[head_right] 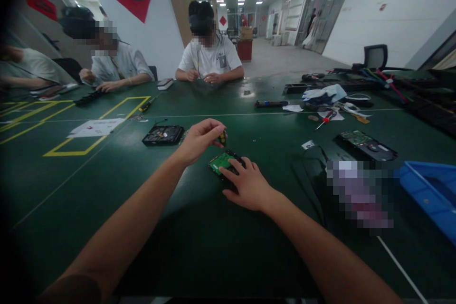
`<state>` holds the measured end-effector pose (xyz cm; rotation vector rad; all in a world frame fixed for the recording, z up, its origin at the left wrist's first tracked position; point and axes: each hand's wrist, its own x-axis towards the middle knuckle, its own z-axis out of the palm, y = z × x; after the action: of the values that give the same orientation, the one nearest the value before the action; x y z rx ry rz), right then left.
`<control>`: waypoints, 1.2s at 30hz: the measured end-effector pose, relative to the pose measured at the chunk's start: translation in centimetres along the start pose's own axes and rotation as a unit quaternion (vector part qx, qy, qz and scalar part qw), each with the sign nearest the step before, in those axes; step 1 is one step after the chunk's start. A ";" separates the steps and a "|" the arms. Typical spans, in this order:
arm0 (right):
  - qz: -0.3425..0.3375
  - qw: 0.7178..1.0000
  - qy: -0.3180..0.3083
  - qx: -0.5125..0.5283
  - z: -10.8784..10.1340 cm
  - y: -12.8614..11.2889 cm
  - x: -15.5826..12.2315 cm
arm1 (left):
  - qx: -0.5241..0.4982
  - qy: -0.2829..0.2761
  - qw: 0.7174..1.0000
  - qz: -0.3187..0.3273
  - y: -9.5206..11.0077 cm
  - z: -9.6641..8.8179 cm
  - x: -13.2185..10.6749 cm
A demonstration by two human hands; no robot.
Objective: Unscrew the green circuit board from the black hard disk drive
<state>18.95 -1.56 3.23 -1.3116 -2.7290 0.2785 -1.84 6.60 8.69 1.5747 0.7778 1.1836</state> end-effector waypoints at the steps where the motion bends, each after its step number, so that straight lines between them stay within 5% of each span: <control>1: 0.001 1.000 0.001 -0.001 0.0 0.0 0.0 | 0.006 0.003 1.000 0.004 0.1 0.1 0.0; 7: 0.008 1.000 -0.004 0.001 -0.1 -0.1 0.0 | 0.029 0.025 0.999 0.030 0.0 0.4 0.0; 21: 0.006 1.000 -0.003 0.002 0.1 0.0 0.1 | -0.149 0.013 0.988 -0.045 -1.3 -0.2 0.4; 36: 0.001 1.000 0.004 0.002 -0.1 0.0 0.0 | -0.049 -0.008 0.998 -0.048 0.0 -0.1 0.0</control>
<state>18.96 -1.60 3.28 -1.3119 -2.7183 0.2777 -1.94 6.61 8.72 1.4493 0.7654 1.1221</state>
